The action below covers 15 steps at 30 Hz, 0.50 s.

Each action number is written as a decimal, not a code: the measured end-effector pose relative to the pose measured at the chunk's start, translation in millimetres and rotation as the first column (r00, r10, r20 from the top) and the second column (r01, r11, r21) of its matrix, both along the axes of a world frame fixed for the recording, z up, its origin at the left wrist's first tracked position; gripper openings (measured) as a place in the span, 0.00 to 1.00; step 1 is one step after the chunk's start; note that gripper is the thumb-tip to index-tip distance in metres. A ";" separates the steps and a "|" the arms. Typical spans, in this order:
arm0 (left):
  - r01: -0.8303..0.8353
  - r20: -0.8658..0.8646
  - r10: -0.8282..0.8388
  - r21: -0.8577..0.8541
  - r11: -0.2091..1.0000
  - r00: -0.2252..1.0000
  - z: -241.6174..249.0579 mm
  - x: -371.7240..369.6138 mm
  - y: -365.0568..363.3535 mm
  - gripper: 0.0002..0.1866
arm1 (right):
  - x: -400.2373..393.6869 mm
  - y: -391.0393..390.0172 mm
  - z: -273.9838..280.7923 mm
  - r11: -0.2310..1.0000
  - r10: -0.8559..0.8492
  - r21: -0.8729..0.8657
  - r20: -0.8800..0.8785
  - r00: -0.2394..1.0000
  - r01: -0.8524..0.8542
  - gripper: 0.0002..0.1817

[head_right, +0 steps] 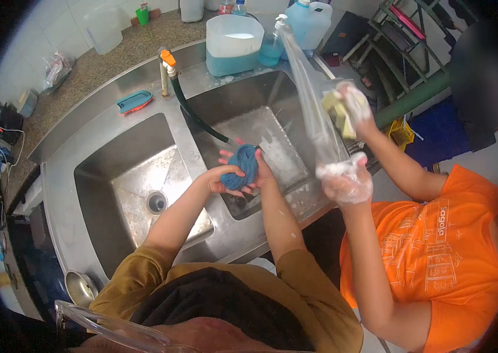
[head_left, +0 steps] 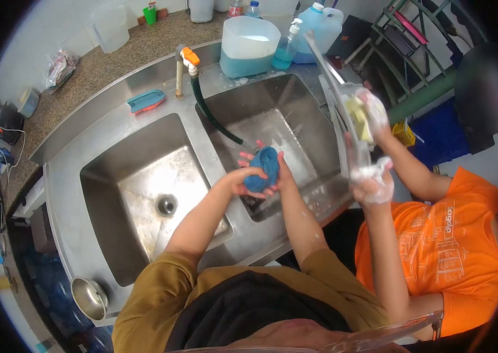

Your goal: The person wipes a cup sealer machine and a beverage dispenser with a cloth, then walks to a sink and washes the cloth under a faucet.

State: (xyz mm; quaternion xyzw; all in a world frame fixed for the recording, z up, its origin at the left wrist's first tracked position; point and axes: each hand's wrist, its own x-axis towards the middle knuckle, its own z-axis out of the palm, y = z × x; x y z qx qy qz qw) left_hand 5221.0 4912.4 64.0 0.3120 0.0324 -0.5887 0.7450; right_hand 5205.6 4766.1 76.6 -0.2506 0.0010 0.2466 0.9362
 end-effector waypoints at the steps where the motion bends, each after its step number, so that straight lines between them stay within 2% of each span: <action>1: -0.014 -0.014 0.014 0.009 1.000 1.000 -2.2 -1.5 -1.7 0.17 | 1.7 1.2 -6.9 1.000 0.007 0.004 -0.026 1.000 -0.007 0.21; 2: -0.011 0.018 0.011 0.039 0.999 1.000 -4.4 -2.4 -1.7 0.17 | 12.4 -4.7 -28.1 0.996 -0.010 -0.084 -0.080 0.997 0.003 0.21; 3: -0.010 0.051 0.006 0.071 0.997 0.999 0.3 -3.1 -0.7 0.16 | 19.1 -1.7 -25.8 0.985 -0.031 -0.170 -0.130 0.991 0.009 0.20; 4: -0.009 0.083 0.001 0.103 0.995 0.997 4.9 -4.3 0.0 0.15 | 22.8 -0.7 -23.2 0.941 -0.078 -0.335 -0.096 0.992 0.041 0.19; 6: -0.072 0.204 0.021 0.243 0.967 0.979 14.3 -8.1 -1.4 0.15 | 27.7 0.6 -13.9 0.770 -0.151 -0.628 -0.007 0.989 0.113 0.18; 9: -0.174 0.336 0.041 0.376 0.910 0.941 20.3 -7.7 -5.8 0.14 | 31.2 5.1 -6.7 0.678 -0.229 -0.707 0.056 0.972 0.201 0.16; 11: -0.240 0.419 0.037 0.441 0.865 0.907 14.6 -7.1 -13.2 0.16 | 37.9 4.9 -24.7 0.554 -0.275 -0.791 0.117 0.954 0.257 0.16; 12: -0.271 0.467 0.023 0.472 0.839 0.884 1.1 -6.1 -15.9 0.18 | 41.4 3.6 -36.3 0.482 -0.306 -0.827 0.151 0.940 0.290 0.16; 14: -0.335 0.544 -0.026 0.552 0.764 0.839 -9.1 -6.3 -19.2 0.21 | 48.7 7.0 -50.7 0.198 -0.293 -0.940 0.215 0.932 0.279 0.17; 15: -0.367 0.574 -0.059 0.596 0.714 0.817 -12.6 -7.2 -20.1 0.23 | 46.6 12.1 -45.3 0.048 -0.302 -0.955 0.267 0.915 0.294 0.21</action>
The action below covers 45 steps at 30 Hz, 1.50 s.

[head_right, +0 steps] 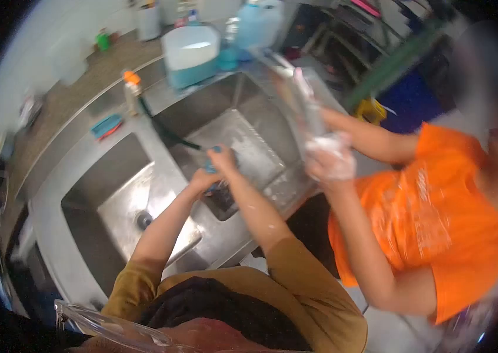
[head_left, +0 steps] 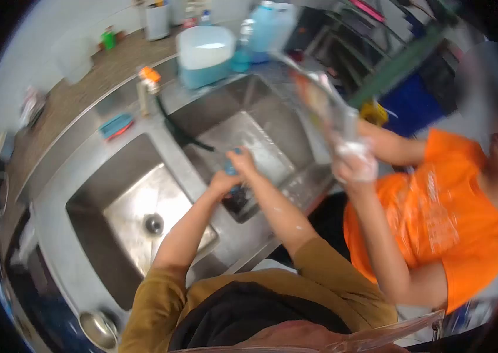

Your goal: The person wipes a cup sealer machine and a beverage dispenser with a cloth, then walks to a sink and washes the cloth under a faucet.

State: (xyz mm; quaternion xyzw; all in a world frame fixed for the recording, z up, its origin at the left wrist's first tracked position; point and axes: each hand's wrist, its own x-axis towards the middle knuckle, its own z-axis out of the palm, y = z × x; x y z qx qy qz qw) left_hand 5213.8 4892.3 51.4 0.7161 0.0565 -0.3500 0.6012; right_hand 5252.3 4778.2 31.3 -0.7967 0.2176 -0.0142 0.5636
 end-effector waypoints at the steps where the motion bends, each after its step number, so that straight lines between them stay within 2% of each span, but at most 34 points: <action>1: 0.029 0.038 -0.031 0.045 0.999 0.999 -0.5 0.9 0.6 0.24 | -2.6 4.9 5.5 0.988 -0.054 -0.145 0.005 0.999 0.054 0.25; 2: 0.042 0.117 -0.064 0.178 0.983 0.991 -12.8 3.5 -3.0 0.26 | 3.1 8.2 -1.3 0.975 -0.075 -0.207 0.014 0.997 0.076 0.27; 5: 0.002 0.469 -0.091 0.187 0.982 0.879 -11.1 0.4 -4.0 0.29 | -2.1 7.4 3.9 0.940 -0.140 -0.314 -0.001 0.990 0.133 0.28; 6: -0.043 0.485 -0.081 0.238 0.970 0.871 -11.3 0.2 -3.1 0.29 | 0.4 17.2 7.8 0.933 -0.144 -0.334 -0.007 0.990 0.134 0.27; 8: -0.155 0.514 -0.045 0.340 0.927 0.856 -8.6 1.6 -7.2 0.30 | 5.8 13.8 5.6 0.999 0.019 -0.041 -0.080 0.997 -0.023 0.29; 9: -0.186 0.545 -0.029 0.334 0.924 0.838 -7.3 3.0 -2.9 0.30 | 9.0 6.2 5.2 0.989 0.108 0.106 -0.095 0.990 -0.098 0.31; 10: -0.214 0.573 -0.014 0.329 0.920 0.819 -5.1 2.0 3.0 0.30 | 11.4 -1.3 -3.8 0.847 0.233 0.491 0.002 0.972 -0.204 0.32; 11: -0.243 0.600 0.001 0.322 0.915 0.800 -1.5 2.4 9.2 0.30 | 16.4 -9.9 -12.0 0.552 0.310 0.782 0.129 0.942 -0.289 0.33; 13: -0.331 0.617 0.165 0.165 0.929 0.769 18.4 -0.1 27.1 0.27 | 26.2 -24.7 -1.6 0.370 0.397 0.901 0.068 0.915 -0.228 0.31; 15: -0.390 0.601 0.306 0.011 0.921 0.739 46.1 -2.5 51.3 0.26 | 53.5 -28.5 -39.0 0.677 0.255 0.735 -0.208 0.944 -0.022 0.24; 16: -0.428 0.570 0.321 0.059 0.902 0.757 44.8 -2.8 67.8 0.27 | 70.7 -32.5 -73.8 0.833 0.199 0.553 -0.323 0.925 0.014 0.22; 17: -0.452 0.542 0.362 0.037 0.891 0.759 51.1 -7.4 85.4 0.28 | 87.2 -36.5 -112.8 0.942 0.123 0.334 -0.413 0.902 0.025 0.20; 19: -0.497 0.458 0.457 -0.038 0.867 0.762 70.6 -24.0 123.8 0.30 | 115.1 -47.8 -173.4 0.985 0.152 -0.012 -0.414 0.897 -0.172 0.19; 20: -0.532 0.378 0.459 0.112 0.839 0.804 106.1 -34.6 137.5 0.32 | 128.2 -52.3 -196.6 0.931 0.142 -0.274 -0.336 0.931 -0.241 0.18; 21: -0.581 0.640 0.444 0.005 0.814 0.627 71.9 -49.0 162.5 0.33 | 140.6 -50.2 -214.2 0.813 0.161 -0.516 -0.247 0.956 -0.270 0.17; 23: -0.661 0.562 0.505 0.104 0.743 0.655 69.5 -82.7 201.2 0.36 | 151.1 -28.0 -203.1 0.809 0.062 -0.580 -0.074 0.995 -0.093 0.16; 24: -0.741 0.564 0.578 0.094 0.665 0.590 53.0 -107.1 219.4 0.38 | 165.0 -22.2 -207.6 0.759 0.086 -0.634 -0.126 0.988 -0.147 0.16; 25: -0.772 0.547 0.582 0.214 0.598 0.602 50.5 -122.7 231.5 0.39 | 177.8 -18.7 -213.7 0.701 0.100 -0.685 -0.181 0.978 -0.198 0.16; 26: -0.821 0.519 0.648 0.226 0.525 0.557 36.6 -147.3 245.9 0.39 | 188.8 -12.2 -219.7 0.681 0.094 -0.700 -0.212 0.973 -0.218 0.16; 27: -0.832 0.550 0.626 0.327 0.448 0.553 24.6 -169.8 256.8 0.39 | 198.8 -7.2 -224.0 0.656 0.083 -0.716 -0.244 0.966 -0.237 0.17; 28: -0.833 0.504 0.668 0.397 0.384 0.548 24.7 -183.2 258.8 0.38 | 203.6 -4.9 -229.3 0.629 0.068 -0.735 -0.272 0.960 -0.253 0.17; 29: -0.858 0.523 0.690 0.407 0.313 0.500 20.7 -195.2 258.6 0.38 | 209.4 -2.3 -233.2 0.609 0.073 -0.758 -0.241 0.968 -0.234 0.16; 31: -0.825 0.466 0.715 0.490 0.281 0.520 20.8 -214.4 261.1 0.38 | 219.8 0.8 -250.1 0.574 0.083 -0.796 -0.179 0.980 -0.194 0.15; 32: -0.844 0.445 0.756 0.470 0.259 0.480 16.0 -223.7 263.0 0.37 | 225.1 -0.4 -259.4 0.565 0.128 -0.803 -0.144 0.981 -0.192 0.14; 34: -0.875 0.395 0.829 0.435 0.212 0.397 11.8 -227.6 262.6 0.37 | 231.2 3.9 -271.7 0.527 0.113 -0.833 -0.129 0.985 -0.170 0.13; 35: -0.860 0.432 0.790 0.460 0.222 0.435 9.3 -228.6 262.1 0.37 | 234.0 5.8 -276.8 0.505 0.110 -0.848 -0.120 0.987 -0.159 0.12; 36: -0.844 0.467 0.748 0.484 0.230 0.472 17.4 -211.9 255.4 0.37 | 234.9 5.4 -285.4 0.513 0.130 -0.855 -0.005 0.991 -0.072 0.12; 39: -0.780 0.514 0.629 0.570 0.259 0.584 35.8 -186.9 245.3 0.38 | 239.6 7.9 -291.7 0.536 0.150 -0.843 0.036 0.988 -0.050 0.11; 42: -0.718 0.520 0.530 0.635 0.284 0.670 32.9 -190.8 242.8 0.40 | 244.1 5.4 -297.4 0.512 0.264 -0.859 0.148 0.953 -0.009 0.11; 45: -0.644 0.505 0.437 0.716 0.270 0.745 28.5 -196.8 242.4 0.41 | 253.2 2.2 -305.7 0.561 0.357 -0.828 0.241 0.903 0.000 0.11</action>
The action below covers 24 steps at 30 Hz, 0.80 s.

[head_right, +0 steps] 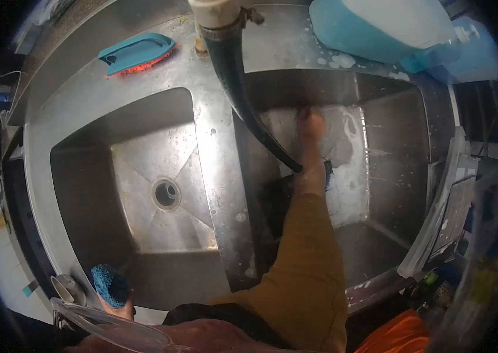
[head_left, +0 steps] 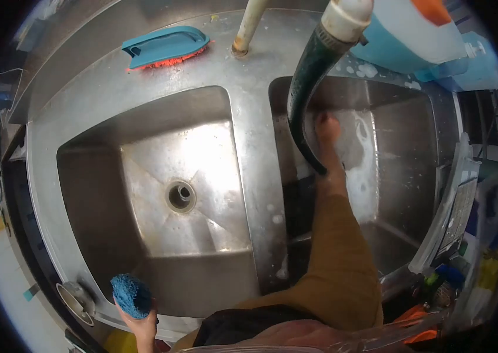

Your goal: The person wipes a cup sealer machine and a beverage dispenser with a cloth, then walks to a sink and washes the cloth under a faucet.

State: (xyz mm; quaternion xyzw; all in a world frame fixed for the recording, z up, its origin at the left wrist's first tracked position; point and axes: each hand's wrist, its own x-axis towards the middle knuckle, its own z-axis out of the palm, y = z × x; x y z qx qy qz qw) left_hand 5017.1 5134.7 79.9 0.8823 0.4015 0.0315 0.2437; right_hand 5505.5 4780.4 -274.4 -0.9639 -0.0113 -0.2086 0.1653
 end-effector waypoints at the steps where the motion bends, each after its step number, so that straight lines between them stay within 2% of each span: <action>1: 0.018 -0.029 -0.017 0.035 0.999 0.999 -0.7 -0.4 -1.6 0.41 | 1.9 -1.0 -2.4 1.000 -0.004 -0.007 -0.013 1.000 0.004 0.11; 4: -0.173 -0.092 0.161 -0.140 0.975 0.983 5.3 6.2 -9.8 0.41 | 8.3 -0.7 -2.6 0.998 -0.042 -0.043 -0.025 0.999 0.041 0.11; 7: -0.111 -0.061 0.102 -0.180 0.977 0.993 7.2 8.6 -9.5 0.42 | 15.2 -2.1 0.2 0.989 -0.131 -0.066 0.017 0.991 0.131 0.10; 10: -0.188 -0.070 0.180 -0.122 0.975 0.981 1.4 0.6 -10.2 0.42 | 15.4 -0.6 9.2 0.986 -0.161 -0.026 0.058 0.985 0.163 0.09; 12: -0.095 -0.039 0.092 -0.100 0.990 0.995 2.9 3.3 -11.2 0.42 | 6.8 5.4 19.0 0.989 -0.146 -0.022 0.086 0.986 0.148 0.09; 13: -0.047 -0.020 0.045 -0.088 0.995 0.999 4.7 5.5 -11.5 0.42 | 0.8 5.8 14.6 0.992 -0.122 0.041 0.092 0.988 0.118 0.09; 15: -0.061 0.036 0.068 -0.167 0.984 0.997 -1.4 -0.6 -9.4 0.43 | -23.2 8.0 7.3 0.985 -0.079 0.162 0.113 0.990 0.060 0.09; 17: -0.075 0.093 0.100 -0.236 0.969 0.991 3.7 7.6 -15.1 0.44 | -52.6 12.4 22.3 0.926 -0.090 0.362 -0.062 0.994 0.106 0.11; 19: -0.093 0.157 0.166 -0.390 0.916 0.974 -3.1 -3.4 -13.0 0.44 | -62.2 -14.2 -20.2 0.739 0.117 0.645 -0.409 0.905 0.195 0.12; 20: -0.075 0.196 0.180 -0.449 0.891 0.964 -3.6 -2.9 -14.6 0.44 | -69.5 -19.7 -13.3 0.387 0.291 0.839 -0.504 0.813 0.382 0.14; 21: -0.056 0.232 0.198 -0.506 0.861 0.952 -4.2 -2.4 -16.2 0.44 | -80.2 -25.1 -2.8 -0.010 0.495 0.823 -0.489 0.718 0.568 0.17; 22: -0.035 0.264 0.218 -0.560 0.828 0.939 -4.7 -1.8 -17.8 0.44 | -92.2 -25.0 31.2 -0.075 0.575 0.791 -0.463 0.675 0.607 0.18; 24: -0.045 0.224 0.315 -0.747 0.663 0.922 3.0 1.0 -21.2 0.44 | -114.6 -18.6 121.3 -0.182 0.719 0.706 -0.379 0.583 0.685 0.21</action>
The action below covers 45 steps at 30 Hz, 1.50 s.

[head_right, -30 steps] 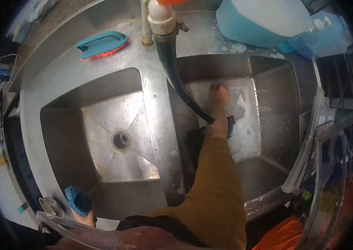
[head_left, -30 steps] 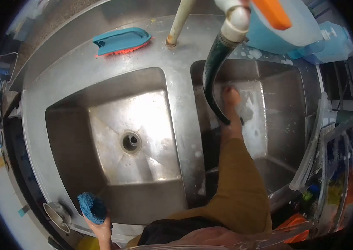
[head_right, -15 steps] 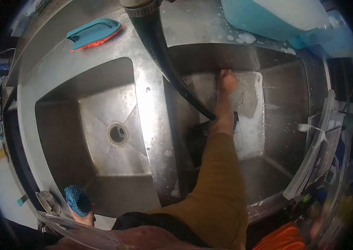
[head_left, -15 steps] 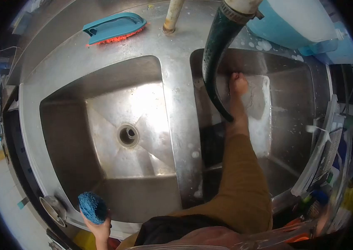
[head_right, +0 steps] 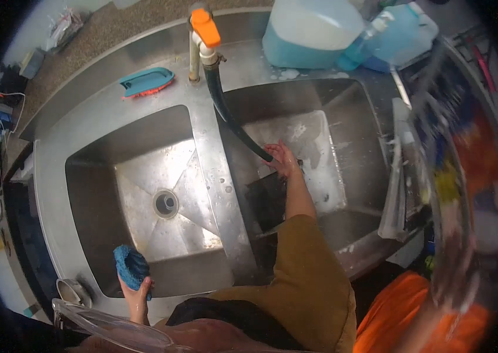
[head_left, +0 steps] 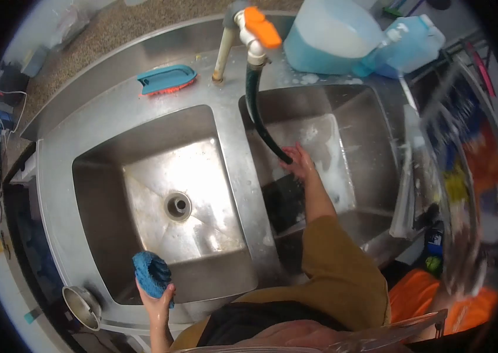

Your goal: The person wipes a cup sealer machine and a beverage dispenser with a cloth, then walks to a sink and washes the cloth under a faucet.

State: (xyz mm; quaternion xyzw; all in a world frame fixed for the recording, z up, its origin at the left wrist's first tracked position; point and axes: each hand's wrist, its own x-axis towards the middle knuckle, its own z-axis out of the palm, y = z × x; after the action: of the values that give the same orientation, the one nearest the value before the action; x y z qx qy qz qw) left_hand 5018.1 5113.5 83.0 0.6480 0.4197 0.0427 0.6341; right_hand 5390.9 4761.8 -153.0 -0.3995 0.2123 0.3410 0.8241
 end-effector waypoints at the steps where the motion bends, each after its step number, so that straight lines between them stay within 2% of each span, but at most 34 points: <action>1: -0.017 0.084 0.021 -0.045 0.999 0.996 -2.3 -1.5 -3.3 0.40 | 0.3 -3.5 9.0 0.996 0.074 -0.068 0.152 0.986 -0.064 0.22; 3: 0.063 0.082 -0.058 -0.057 0.996 0.995 4.5 3.4 -3.2 0.38 | -1.9 -4.1 29.8 0.961 0.239 -0.229 0.414 0.878 -0.153 0.25; 4: 0.101 0.083 -0.095 -0.062 0.993 0.992 5.7 3.3 -2.8 0.36 | -11.7 4.4 63.9 0.901 0.349 -0.400 0.439 0.828 -0.168 0.25; 5: 0.160 0.112 -0.156 -0.027 0.987 0.981 -11.0 -2.4 3.1 0.35 | -25.7 15.8 97.3 0.813 0.456 -0.558 0.434 0.776 -0.166 0.24; 6: 0.199 0.056 -0.191 -0.204 0.959 0.980 -8.0 2.4 4.2 0.36 | -40.5 28.2 126.2 0.700 0.559 -0.698 0.406 0.723 -0.149 0.24; 7: 0.269 0.062 -0.262 -0.225 0.937 0.963 -14.3 7.8 6.3 0.36 | -47.6 32.5 124.9 0.614 0.616 -0.779 0.369 0.696 -0.130 0.23; 8: 0.359 0.162 -0.333 -0.182 0.915 0.929 -20.6 14.9 5.1 0.36 | -52.0 39.3 118.0 0.518 0.669 -0.848 0.321 0.670 -0.110 0.23; 9: 0.403 0.137 -0.383 -0.177 0.898 0.913 -12.1 26.9 1.0 0.36 | -56.7 45.5 113.0 0.415 0.718 -0.905 0.263 0.644 -0.093 0.22; 10: 0.424 0.097 -0.413 -0.165 0.891 0.906 -22.3 33.3 -0.5 0.36 | -68.0 52.2 117.2 0.328 0.752 -0.943 0.227 0.619 -0.053 0.22; 12: 0.469 0.188 -0.448 -0.084 0.879 0.874 -58.9 46.8 -4.6 0.33 | -85.6 66.7 128.9 0.149 0.809 -0.988 0.148 0.569 0.046 0.20; 14: 0.503 0.053 -0.517 0.165 0.848 0.854 -62.1 60.0 -12.7 0.31 | -104.6 78.1 145.3 0.153 0.776 -0.987 0.147 0.613 0.043 0.19; 15: 0.535 0.016 -0.560 0.271 0.800 0.829 -84.3 64.7 -14.3 0.32 | -111.5 83.1 153.1 0.156 0.758 -0.987 0.149 0.635 0.044 0.18; 16: 0.622 -0.025 -0.642 0.277 0.732 0.767 -77.9 67.7 -17.5 0.36 | -118.1 87.2 158.2 0.178 0.726 -0.983 0.166 0.667 0.050 0.18; 18: 0.744 -0.289 -0.696 0.399 0.536 0.657 -71.2 71.6 -28.3 0.41 | -130.0 93.9 163.5 0.220 0.659 -0.974 0.188 0.729 0.052 0.18; 21: 0.839 -0.334 -0.773 0.295 0.458 0.540 -68.8 69.8 -35.5 0.44 | -152.8 117.7 193.8 0.061 0.719 -0.979 0.180 0.672 0.196 0.18; 24: 0.840 -0.316 -0.785 0.311 0.445 0.533 -70.7 67.5 -37.7 0.45 | -161.4 162.6 196.0 0.130 0.729 -0.980 0.196 0.655 0.149 0.19; 25: 0.842 -0.311 -0.788 0.303 0.447 0.531 -74.3 69.6 -36.6 0.46 | -164.5 181.1 189.1 0.106 0.720 -0.974 0.213 0.660 0.199 0.18; 26: 0.826 -0.287 -0.780 0.295 0.481 0.556 -74.2 70.7 -34.8 0.46 | -167.1 198.2 182.2 0.082 0.712 -0.965 0.233 0.663 0.251 0.18; 28: 0.791 -0.245 -0.756 0.277 0.546 0.608 -70.5 73.7 -29.2 0.47 | -175.6 222.6 177.3 0.139 0.676 -0.959 0.274 0.684 0.247 0.15; 29: 0.784 -0.275 -0.736 0.282 0.553 0.619 -69.0 77.1 -26.7 0.45 | -176.7 231.0 176.3 0.169 0.659 -0.954 0.296 0.691 0.248 0.14; 32: 0.798 -0.234 -0.772 0.314 0.515 0.591 -68.2 84.3 -17.8 0.39 | -167.7 240.7 148.8 0.393 0.550 -0.902 0.387 0.740 0.179 0.09; 35: 0.791 -0.054 -0.800 0.206 0.576 0.597 -74.8 91.2 -17.9 0.34 | -156.0 240.0 127.2 0.398 0.568 -0.908 0.358 0.741 0.133 0.12; 38: 0.645 0.026 -0.694 0.345 0.681 0.719 -105.0 97.7 -30.3 0.29 | -160.3 236.3 124.9 0.484 0.521 -0.864 0.413 0.747 0.140 0.11; 41: 0.610 0.085 -0.694 0.410 0.679 0.715 -92.7 96.9 -39.4 0.30 | -163.7 232.6 122.7 0.581 0.473 -0.806 0.451 0.757 0.118 0.11; 44: 0.756 0.064 -0.805 0.308 0.578 0.589 -102.6 109.1 -37.3 0.34 | -165.9 231.1 119.8 0.566 0.534 -0.816 0.467 0.705 0.112 0.12; 45: 0.754 0.111 -0.788 0.236 0.613 0.606 -112.8 112.7 -37.1 0.34 | -166.9 230.5 116.9 0.583 0.477 -0.798 0.489 0.730 0.154 0.16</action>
State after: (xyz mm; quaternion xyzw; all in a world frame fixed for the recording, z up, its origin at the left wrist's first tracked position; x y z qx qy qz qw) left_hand 5130.8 5076.4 -29.9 0.8075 0.0261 -0.1350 0.5737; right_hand 5224.0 4992.3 -36.1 -0.8350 -0.0056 0.1240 0.5361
